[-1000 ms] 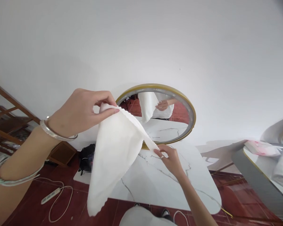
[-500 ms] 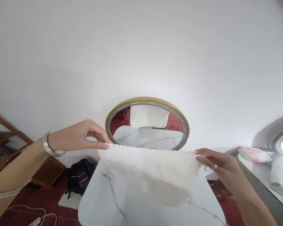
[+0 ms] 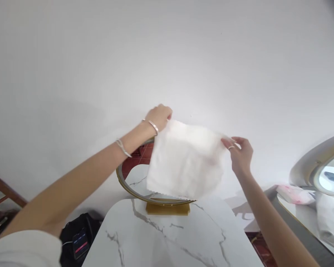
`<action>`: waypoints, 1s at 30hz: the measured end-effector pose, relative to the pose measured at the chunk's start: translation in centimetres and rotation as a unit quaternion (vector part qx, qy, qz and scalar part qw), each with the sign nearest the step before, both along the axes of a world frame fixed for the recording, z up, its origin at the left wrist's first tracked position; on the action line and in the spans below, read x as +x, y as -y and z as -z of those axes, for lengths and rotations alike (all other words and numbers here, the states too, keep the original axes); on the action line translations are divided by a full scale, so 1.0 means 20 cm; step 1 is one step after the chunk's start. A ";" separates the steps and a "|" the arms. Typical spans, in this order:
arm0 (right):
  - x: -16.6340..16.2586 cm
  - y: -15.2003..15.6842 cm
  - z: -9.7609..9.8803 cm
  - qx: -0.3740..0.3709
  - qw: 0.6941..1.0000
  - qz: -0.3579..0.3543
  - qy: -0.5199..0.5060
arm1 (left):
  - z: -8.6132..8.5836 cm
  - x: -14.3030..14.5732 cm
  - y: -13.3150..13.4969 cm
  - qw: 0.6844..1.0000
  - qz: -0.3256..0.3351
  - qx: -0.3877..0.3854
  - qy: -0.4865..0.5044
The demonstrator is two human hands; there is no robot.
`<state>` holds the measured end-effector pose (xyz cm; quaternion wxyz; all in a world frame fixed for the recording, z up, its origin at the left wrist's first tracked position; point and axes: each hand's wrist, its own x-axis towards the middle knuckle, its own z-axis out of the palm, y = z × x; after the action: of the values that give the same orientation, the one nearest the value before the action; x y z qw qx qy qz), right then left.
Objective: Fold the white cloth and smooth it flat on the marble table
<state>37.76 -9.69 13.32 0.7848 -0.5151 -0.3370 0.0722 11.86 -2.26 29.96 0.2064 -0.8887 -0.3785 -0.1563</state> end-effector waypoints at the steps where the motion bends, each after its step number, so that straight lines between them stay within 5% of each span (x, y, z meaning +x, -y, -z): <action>1: 0.00 -0.03 0.08 -0.024 1.000 0.014 0.003 | 0.05 0.07 -0.01 1.000 -0.015 -0.001 -0.017; 7: -0.11 0.00 0.54 -0.113 0.972 -0.006 0.207 | 0.24 0.37 0.03 0.995 -0.016 0.012 -0.094; 13: -0.18 0.03 0.73 -0.145 0.956 0.075 0.245 | 0.47 0.49 0.18 0.986 0.087 0.047 -0.131; 19: -0.21 0.00 0.71 -0.126 0.962 0.089 0.226 | 0.68 0.49 0.16 0.976 0.100 0.131 -0.140; 30: -0.30 -0.10 0.41 -0.066 0.926 0.169 0.330 | 0.58 0.20 0.05 0.982 0.093 0.155 -0.053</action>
<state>31.77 -7.67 5.02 0.5936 -0.6100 -0.4794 -0.2137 15.89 -3.16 18.35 0.3463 -0.8841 -0.2539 -0.1846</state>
